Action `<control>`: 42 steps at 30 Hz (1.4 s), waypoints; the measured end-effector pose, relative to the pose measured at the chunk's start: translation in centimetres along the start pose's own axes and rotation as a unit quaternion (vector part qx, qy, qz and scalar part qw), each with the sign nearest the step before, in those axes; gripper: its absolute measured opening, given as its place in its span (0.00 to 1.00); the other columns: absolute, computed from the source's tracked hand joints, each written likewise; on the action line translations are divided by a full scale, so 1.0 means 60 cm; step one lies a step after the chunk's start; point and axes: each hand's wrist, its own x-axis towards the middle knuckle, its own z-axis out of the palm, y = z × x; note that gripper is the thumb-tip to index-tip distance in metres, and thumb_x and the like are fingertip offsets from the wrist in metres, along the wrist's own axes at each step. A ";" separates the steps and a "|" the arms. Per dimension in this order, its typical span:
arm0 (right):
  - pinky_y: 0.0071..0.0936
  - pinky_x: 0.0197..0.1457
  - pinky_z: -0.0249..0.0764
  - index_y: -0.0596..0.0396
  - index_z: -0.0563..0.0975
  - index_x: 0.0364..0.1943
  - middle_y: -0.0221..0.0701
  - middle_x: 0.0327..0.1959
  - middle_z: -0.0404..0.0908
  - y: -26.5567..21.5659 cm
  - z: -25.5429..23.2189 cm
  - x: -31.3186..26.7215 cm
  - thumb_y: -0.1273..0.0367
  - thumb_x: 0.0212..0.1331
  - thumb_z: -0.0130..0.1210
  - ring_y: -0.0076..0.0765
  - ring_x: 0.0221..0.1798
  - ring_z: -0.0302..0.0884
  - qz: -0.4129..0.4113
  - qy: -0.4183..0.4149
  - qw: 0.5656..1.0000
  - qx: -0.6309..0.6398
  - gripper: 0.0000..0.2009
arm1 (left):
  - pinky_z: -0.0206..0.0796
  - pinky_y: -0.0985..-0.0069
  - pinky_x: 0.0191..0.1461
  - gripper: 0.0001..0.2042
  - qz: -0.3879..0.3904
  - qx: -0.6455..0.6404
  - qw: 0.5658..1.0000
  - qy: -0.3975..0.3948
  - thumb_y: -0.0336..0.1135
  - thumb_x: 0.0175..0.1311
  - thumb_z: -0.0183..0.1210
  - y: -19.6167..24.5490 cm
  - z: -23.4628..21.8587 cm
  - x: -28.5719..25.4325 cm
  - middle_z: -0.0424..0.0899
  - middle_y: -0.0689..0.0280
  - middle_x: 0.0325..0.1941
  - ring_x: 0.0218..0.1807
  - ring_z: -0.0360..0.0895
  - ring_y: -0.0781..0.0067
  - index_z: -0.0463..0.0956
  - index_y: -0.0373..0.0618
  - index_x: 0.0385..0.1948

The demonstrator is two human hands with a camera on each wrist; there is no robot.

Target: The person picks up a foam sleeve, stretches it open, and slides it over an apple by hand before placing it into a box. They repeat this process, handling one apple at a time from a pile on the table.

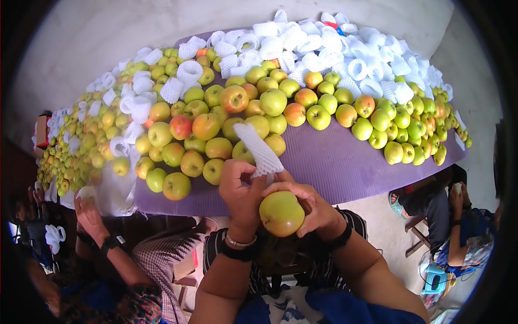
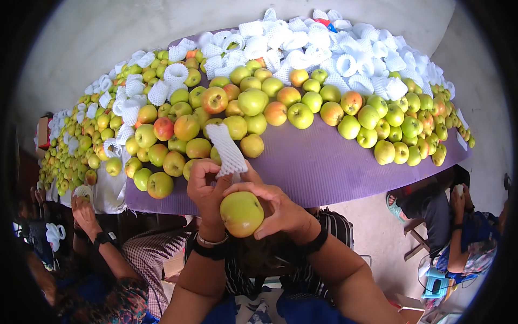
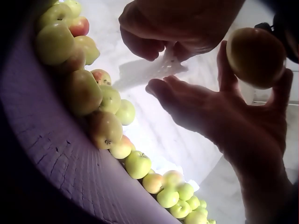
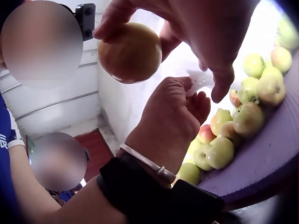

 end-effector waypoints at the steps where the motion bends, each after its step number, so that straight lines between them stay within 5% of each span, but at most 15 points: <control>1: 0.29 0.63 0.56 0.60 0.68 0.53 0.35 0.58 0.61 0.000 -0.003 0.000 0.59 0.29 0.70 0.34 0.61 0.61 -0.001 0.001 1.000 0.000 0.40 | 0.62 0.85 0.31 0.09 0.007 -0.004 1.000 -0.022 0.20 0.47 0.59 -0.001 0.000 0.000 0.70 0.70 0.26 0.28 0.67 0.86 0.68 0.39 0.27; 4: 0.27 0.54 0.67 0.65 0.66 0.53 0.37 0.46 0.73 -0.002 -0.009 0.002 0.56 0.25 0.73 0.34 0.48 0.73 0.001 0.066 0.994 0.091 0.45 | 0.62 0.85 0.32 0.07 -0.006 -0.032 0.998 -0.058 0.19 0.50 0.57 -0.007 0.002 -0.004 0.71 0.70 0.28 0.28 0.67 0.86 0.69 0.39 0.29; 11: 0.28 0.58 0.64 0.62 0.68 0.53 0.32 0.50 0.70 -0.004 -0.024 -0.006 0.63 0.29 0.68 0.32 0.53 0.69 -0.010 0.125 0.988 0.093 0.38 | 0.60 0.87 0.33 0.04 -0.086 -0.107 0.984 -0.109 0.24 0.57 0.54 0.002 0.000 -0.003 0.73 0.71 0.26 0.28 0.66 0.87 0.71 0.35 0.32; 14: 0.31 0.56 0.67 0.64 0.64 0.53 0.37 0.48 0.72 -0.002 -0.022 -0.004 0.63 0.29 0.70 0.38 0.50 0.72 -0.022 0.153 0.980 0.124 0.41 | 0.58 0.88 0.31 0.04 -0.115 -0.126 0.974 -0.152 0.26 0.58 0.55 0.011 0.000 -0.001 0.72 0.73 0.24 0.27 0.64 0.88 0.71 0.36 0.32; 20: 0.33 0.59 0.64 0.63 0.64 0.54 0.37 0.49 0.72 0.005 -0.015 0.006 0.65 0.34 0.64 0.38 0.52 0.70 -0.076 0.222 0.958 0.163 0.36 | 0.55 0.89 0.28 0.04 -0.089 -0.097 0.976 -0.173 0.26 0.58 0.55 0.001 -0.006 -0.004 0.71 0.73 0.24 0.26 0.62 0.90 0.71 0.36 0.31; 27: 0.30 0.62 0.60 0.61 0.63 0.57 0.34 0.53 0.68 0.025 -0.035 0.000 0.77 0.35 0.63 0.32 0.57 0.65 -0.089 0.286 0.953 -0.038 0.36 | 0.58 0.88 0.27 0.05 -0.095 -0.140 0.979 -0.112 0.26 0.58 0.56 0.014 0.008 -0.008 0.72 0.72 0.24 0.25 0.64 0.89 0.70 0.37 0.33; 32: 0.28 0.63 0.56 0.60 0.64 0.56 0.35 0.56 0.64 0.038 -0.040 0.004 0.78 0.34 0.65 0.31 0.59 0.61 -0.076 0.296 0.942 -0.141 0.36 | 0.58 0.87 0.29 0.03 0.048 -0.002 0.994 -0.102 0.24 0.55 0.57 0.023 0.008 -0.006 0.72 0.71 0.24 0.24 0.64 0.85 0.71 0.38 0.29; 35: 0.28 0.62 0.58 0.60 0.65 0.55 0.38 0.55 0.65 0.052 -0.049 0.007 0.77 0.34 0.65 0.34 0.58 0.62 -0.127 0.335 0.916 -0.180 0.35 | 0.60 0.86 0.30 0.03 0.046 0.023 0.986 -0.158 0.22 0.52 0.58 0.033 0.006 -0.012 0.71 0.69 0.24 0.24 0.65 0.83 0.72 0.37 0.26; 37: 0.30 0.60 0.60 0.60 0.65 0.53 0.41 0.54 0.65 0.052 -0.054 0.009 0.76 0.34 0.65 0.38 0.57 0.64 -0.196 0.361 0.839 -0.357 0.34 | 0.60 0.85 0.31 0.04 0.058 0.027 0.983 -0.171 0.22 0.50 0.59 0.026 0.009 -0.016 0.72 0.67 0.26 0.27 0.66 0.83 0.72 0.38 0.25; 39: 0.31 0.59 0.61 0.61 0.65 0.53 0.43 0.54 0.65 0.044 -0.047 0.012 0.75 0.34 0.65 0.41 0.56 0.65 -0.209 0.361 0.818 -0.396 0.34 | 0.60 0.85 0.31 0.04 0.071 0.031 0.980 -0.184 0.22 0.49 0.60 0.019 0.010 -0.016 0.72 0.65 0.28 0.30 0.67 0.83 0.73 0.38 0.23; 42: 0.33 0.58 0.62 0.61 0.65 0.52 0.45 0.53 0.65 0.035 -0.041 0.015 0.75 0.35 0.65 0.46 0.55 0.65 -0.242 0.346 0.781 -0.460 0.33 | 0.65 0.80 0.29 0.10 0.158 0.094 0.971 -0.153 0.23 0.44 0.61 0.012 0.014 -0.011 0.72 0.60 0.33 0.38 0.72 0.72 0.72 0.40 0.29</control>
